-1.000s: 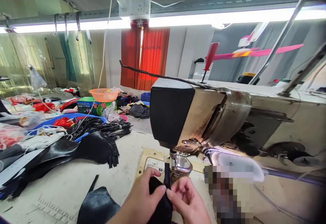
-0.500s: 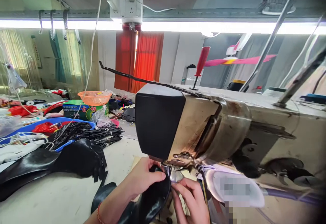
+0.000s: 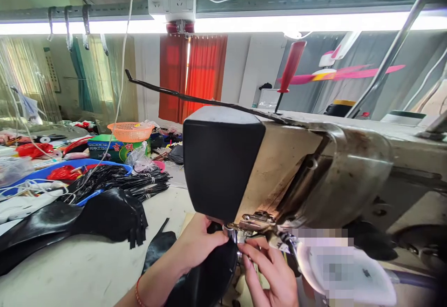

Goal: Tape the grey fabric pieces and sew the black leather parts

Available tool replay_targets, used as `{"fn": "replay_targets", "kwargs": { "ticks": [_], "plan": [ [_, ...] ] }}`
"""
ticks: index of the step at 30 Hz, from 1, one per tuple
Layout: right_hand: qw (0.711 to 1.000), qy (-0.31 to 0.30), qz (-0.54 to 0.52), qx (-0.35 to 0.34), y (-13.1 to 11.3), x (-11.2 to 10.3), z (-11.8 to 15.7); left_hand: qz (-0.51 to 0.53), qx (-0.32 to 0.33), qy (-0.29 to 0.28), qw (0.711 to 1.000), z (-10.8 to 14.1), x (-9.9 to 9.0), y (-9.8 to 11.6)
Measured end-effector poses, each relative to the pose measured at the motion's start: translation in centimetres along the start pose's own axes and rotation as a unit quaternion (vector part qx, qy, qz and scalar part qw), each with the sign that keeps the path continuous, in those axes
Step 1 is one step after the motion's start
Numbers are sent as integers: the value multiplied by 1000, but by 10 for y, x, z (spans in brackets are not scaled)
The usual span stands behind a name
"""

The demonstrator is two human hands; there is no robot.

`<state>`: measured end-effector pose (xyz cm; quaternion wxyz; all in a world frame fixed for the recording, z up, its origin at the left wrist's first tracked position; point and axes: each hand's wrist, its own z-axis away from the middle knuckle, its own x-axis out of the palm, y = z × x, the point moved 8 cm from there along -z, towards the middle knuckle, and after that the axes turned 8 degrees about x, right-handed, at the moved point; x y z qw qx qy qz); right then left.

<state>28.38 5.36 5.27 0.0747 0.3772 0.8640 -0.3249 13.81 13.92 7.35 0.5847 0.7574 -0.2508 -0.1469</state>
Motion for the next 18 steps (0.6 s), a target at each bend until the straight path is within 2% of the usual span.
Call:
{"fn": "replay_targets", "kwargs": {
  "ticks": [3, 9, 18],
  "plan": [
    [993, -31, 83, -73, -10, 7, 4, 14, 18, 1, 1000, -3, 1, 1],
    [994, -42, 89, -45, -10, 8, 0, 14, 30, -1, 999, -3, 1, 2],
    [994, -28, 97, -42, -10, 4, -3, 24, 30, -7, 999, -4, 2, 2]
  ]
}}
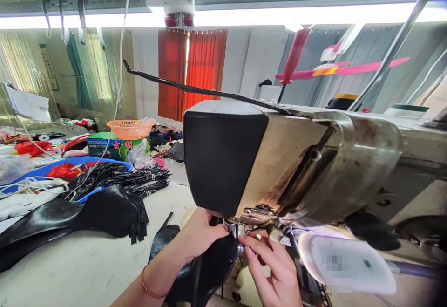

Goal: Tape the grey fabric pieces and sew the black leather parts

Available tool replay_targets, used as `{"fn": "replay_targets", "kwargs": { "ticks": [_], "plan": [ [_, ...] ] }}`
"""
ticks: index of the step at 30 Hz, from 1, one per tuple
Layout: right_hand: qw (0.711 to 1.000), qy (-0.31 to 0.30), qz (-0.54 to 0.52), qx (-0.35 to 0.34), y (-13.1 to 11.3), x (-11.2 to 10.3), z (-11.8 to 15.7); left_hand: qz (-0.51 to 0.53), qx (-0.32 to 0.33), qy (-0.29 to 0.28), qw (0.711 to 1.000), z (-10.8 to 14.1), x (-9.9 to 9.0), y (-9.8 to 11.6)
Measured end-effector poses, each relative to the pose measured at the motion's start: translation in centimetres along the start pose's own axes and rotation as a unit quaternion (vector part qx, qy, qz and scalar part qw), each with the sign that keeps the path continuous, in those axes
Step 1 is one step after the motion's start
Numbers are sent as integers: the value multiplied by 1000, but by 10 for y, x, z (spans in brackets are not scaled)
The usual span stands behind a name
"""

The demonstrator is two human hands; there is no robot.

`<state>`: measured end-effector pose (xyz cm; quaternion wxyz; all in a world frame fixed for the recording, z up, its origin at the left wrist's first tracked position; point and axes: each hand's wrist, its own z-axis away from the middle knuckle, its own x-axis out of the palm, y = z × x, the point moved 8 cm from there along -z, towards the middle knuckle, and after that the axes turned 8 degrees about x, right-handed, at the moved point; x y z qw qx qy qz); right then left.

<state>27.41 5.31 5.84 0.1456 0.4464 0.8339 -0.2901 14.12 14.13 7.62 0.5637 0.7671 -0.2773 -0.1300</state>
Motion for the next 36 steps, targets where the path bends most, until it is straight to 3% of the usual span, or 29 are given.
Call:
{"fn": "replay_targets", "kwargs": {
  "ticks": [6, 10, 13, 17, 24, 36],
  "plan": [
    [1000, -1, 26, -12, 1, 2, 2, -2, -6, -8, 1000, -3, 4, 2],
    [1000, 1, 27, -11, 7, 4, 5, -21, -27, -14, 999, -3, -6, -2],
    [1000, -4, 22, -12, 11, 6, 8, -53, -101, -74, 991, 4, -16, -19],
    [1000, -9, 28, -9, 15, 7, 9, 23, -141, -173, 975, 18, -15, -26],
    [999, -14, 29, -14, 17, 8, 10, 16, -183, -125, 975, 27, -23, -14],
    [999, -8, 37, -23, 20, 10, 11, 71, -157, -75, 982, 28, -19, -19]
  ]
}}
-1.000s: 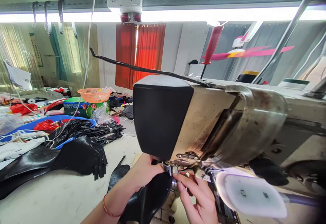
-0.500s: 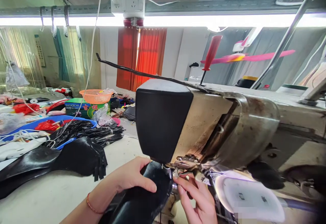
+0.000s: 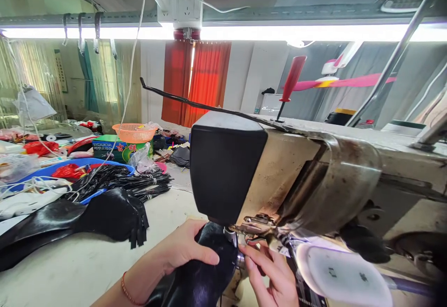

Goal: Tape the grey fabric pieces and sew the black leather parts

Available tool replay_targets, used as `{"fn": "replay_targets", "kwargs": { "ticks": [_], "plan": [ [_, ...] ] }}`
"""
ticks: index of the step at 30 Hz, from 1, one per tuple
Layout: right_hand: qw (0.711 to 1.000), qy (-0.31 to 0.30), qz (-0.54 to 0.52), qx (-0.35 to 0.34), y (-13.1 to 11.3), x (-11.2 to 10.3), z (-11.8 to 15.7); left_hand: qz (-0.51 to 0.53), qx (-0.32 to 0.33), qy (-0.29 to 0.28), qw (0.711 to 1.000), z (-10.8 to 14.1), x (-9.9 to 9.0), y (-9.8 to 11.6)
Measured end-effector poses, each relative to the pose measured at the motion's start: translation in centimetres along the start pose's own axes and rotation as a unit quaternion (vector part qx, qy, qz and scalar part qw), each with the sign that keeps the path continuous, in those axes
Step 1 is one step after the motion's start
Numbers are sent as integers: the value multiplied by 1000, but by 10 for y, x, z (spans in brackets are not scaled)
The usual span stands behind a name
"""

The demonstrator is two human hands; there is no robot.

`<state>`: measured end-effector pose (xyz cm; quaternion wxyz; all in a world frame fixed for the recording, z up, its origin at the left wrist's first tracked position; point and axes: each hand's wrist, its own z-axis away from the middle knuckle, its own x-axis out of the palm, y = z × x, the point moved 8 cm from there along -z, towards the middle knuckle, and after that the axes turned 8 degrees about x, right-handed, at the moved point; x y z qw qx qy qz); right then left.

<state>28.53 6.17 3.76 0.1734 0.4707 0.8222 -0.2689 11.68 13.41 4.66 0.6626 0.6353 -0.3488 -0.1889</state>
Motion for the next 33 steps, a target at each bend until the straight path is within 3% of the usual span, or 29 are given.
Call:
{"fn": "replay_targets", "kwargs": {
  "ticks": [9, 18, 26, 33],
  "plan": [
    [1000, -4, -14, 11, -2, 0, -1, 28, 8, 79, 996, 5, 2, -5],
    [1000, 16, 8, -7, -5, -3, -4, 35, 11, 90, 995, -1, -2, -10],
    [1000, 19, 6, -16, -6, -3, -2, 21, 42, 150, 988, 3, -4, -7],
    [1000, 20, -4, -8, -2, -2, 0, 8, 44, 164, 985, 4, -5, -6]
  ]
}}
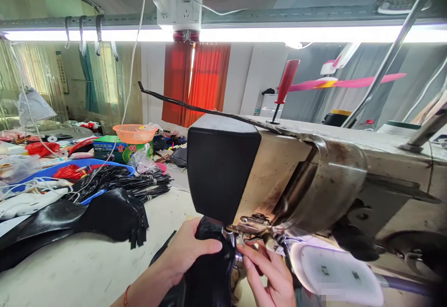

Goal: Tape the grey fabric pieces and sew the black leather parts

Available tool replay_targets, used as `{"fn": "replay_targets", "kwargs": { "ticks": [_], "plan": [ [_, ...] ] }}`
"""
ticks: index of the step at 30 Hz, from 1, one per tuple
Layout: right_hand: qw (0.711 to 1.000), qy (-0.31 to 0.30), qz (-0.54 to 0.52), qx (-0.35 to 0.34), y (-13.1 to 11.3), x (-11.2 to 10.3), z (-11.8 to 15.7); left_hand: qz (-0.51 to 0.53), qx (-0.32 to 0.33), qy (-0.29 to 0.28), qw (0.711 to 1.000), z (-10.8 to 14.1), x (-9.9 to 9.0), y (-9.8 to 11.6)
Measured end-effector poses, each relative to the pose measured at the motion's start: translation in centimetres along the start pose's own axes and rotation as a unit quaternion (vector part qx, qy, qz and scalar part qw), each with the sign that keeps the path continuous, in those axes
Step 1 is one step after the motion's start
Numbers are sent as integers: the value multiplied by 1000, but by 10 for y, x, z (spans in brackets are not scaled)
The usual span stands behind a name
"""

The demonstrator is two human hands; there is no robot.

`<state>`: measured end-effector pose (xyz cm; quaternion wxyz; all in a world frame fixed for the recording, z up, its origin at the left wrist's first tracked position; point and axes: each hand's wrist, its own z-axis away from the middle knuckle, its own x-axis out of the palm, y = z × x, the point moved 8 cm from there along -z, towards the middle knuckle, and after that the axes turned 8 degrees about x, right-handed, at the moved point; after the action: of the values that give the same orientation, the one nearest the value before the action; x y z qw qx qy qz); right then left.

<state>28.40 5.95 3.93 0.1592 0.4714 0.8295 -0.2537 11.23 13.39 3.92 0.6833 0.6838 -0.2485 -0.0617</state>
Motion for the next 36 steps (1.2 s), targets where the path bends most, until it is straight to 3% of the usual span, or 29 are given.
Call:
{"fn": "replay_targets", "kwargs": {
  "ticks": [15, 23, 29, 34, 36],
  "plan": [
    [1000, 8, -2, -4, -2, 0, -3, -33, 40, 27, 998, -3, 2, 6],
    [1000, 9, -12, 11, -3, -1, -4, -29, 59, 71, 995, -1, 2, 10],
    [1000, 2, -11, 11, -2, -2, -5, -5, 59, 43, 997, -7, 7, 11],
    [1000, 3, -20, 16, -4, -3, -6, -118, 108, 96, 982, -5, -3, 15],
    [1000, 3, -25, 13, -5, -2, -6, -241, 205, 160, 935, 9, -11, 21]
  ]
}}
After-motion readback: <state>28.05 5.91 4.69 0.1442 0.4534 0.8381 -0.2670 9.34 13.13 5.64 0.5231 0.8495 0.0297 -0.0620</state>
